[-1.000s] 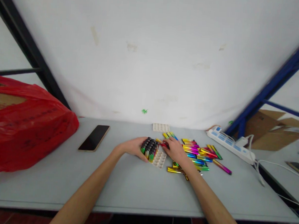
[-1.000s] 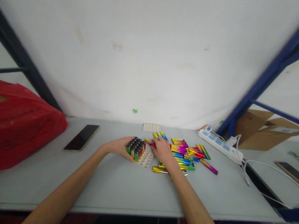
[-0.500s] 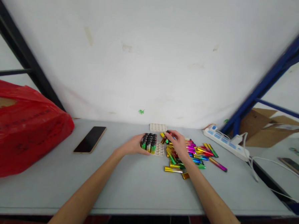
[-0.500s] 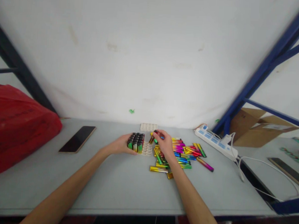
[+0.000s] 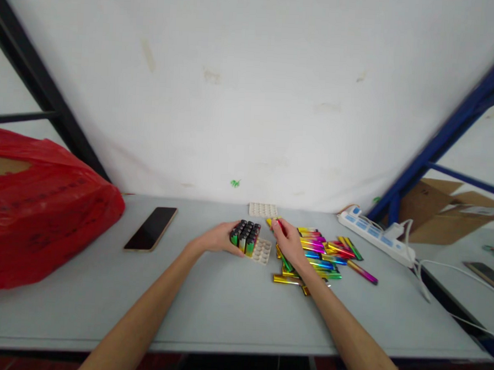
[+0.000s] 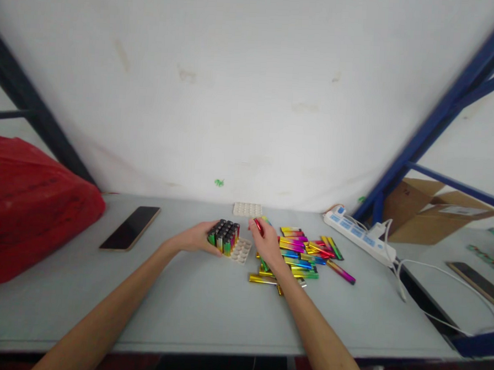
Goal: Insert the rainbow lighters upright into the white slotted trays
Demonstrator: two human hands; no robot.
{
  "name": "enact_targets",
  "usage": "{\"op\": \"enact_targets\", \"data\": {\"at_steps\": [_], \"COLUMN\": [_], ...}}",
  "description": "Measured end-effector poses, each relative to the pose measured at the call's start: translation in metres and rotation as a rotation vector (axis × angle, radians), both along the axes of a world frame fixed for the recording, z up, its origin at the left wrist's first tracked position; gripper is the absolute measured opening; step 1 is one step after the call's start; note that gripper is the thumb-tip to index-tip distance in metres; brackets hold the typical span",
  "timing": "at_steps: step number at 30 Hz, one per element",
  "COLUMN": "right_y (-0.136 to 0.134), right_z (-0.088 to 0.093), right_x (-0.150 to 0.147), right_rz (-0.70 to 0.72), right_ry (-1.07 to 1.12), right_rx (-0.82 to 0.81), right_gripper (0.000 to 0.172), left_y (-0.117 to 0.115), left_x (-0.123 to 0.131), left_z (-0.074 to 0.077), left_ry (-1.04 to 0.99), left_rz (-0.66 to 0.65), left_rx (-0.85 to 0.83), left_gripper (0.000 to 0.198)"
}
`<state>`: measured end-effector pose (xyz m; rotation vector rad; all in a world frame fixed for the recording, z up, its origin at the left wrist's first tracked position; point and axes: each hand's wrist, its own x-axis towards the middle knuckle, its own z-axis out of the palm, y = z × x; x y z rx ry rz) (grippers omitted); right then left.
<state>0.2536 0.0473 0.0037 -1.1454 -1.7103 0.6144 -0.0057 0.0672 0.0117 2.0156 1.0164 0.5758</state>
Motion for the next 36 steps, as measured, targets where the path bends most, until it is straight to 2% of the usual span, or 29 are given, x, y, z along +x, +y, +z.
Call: {"op": "enact_targets", "data": {"at_steps": [6, 11, 15, 18, 23, 27, 33, 36], "right_y": [-0.009, -0.009, -0.007, -0.006, -0.006, -0.003, 0.003, 0.006], "right_z": [0.001, -0.002, -0.003, -0.001, 0.0, -0.004, -0.012, -0.012], "right_x": [-0.004, -0.007, -0.006, -0.005, -0.004, -0.002, 0.005, 0.009], "right_rz": [-0.072, -0.115, -0.139, -0.097, 0.077, 0.058, 0.005, 0.064], "right_ry": [-0.112, -0.108, -0.114, -0.163, -0.254, -0.346, -0.443, -0.506], "right_rx": [0.084, 0.122, 0.128, 0.107, 0.092, 0.179, 0.103, 0.12], "right_gripper": [0.05, 0.04, 0.043, 0.043, 0.034, 0.039, 0.036, 0.03], "left_y": [0.0, -0.001, -0.001, -0.001, 0.001, 0.001, -0.001, -0.003], "left_x": [-0.001, 0.0, 0.0, 0.0, 0.0, 0.0, 0.002, 0.003], "left_z": [-0.001, 0.0, 0.001, 0.0, -0.003, -0.004, -0.002, -0.001], "left_ry": [-0.006, -0.016, -0.03, -0.028, -0.046, -0.048, -0.079, -0.107], "left_rz": [-0.023, -0.016, -0.028, -0.025, -0.036, -0.029, -0.027, -0.026], "left_rx": [-0.002, -0.021, -0.031, -0.037, -0.033, -0.026, -0.061, -0.087], "left_gripper": [0.086, 0.085, 0.085, 0.085, 0.087, 0.089, 0.09, 0.089]}}
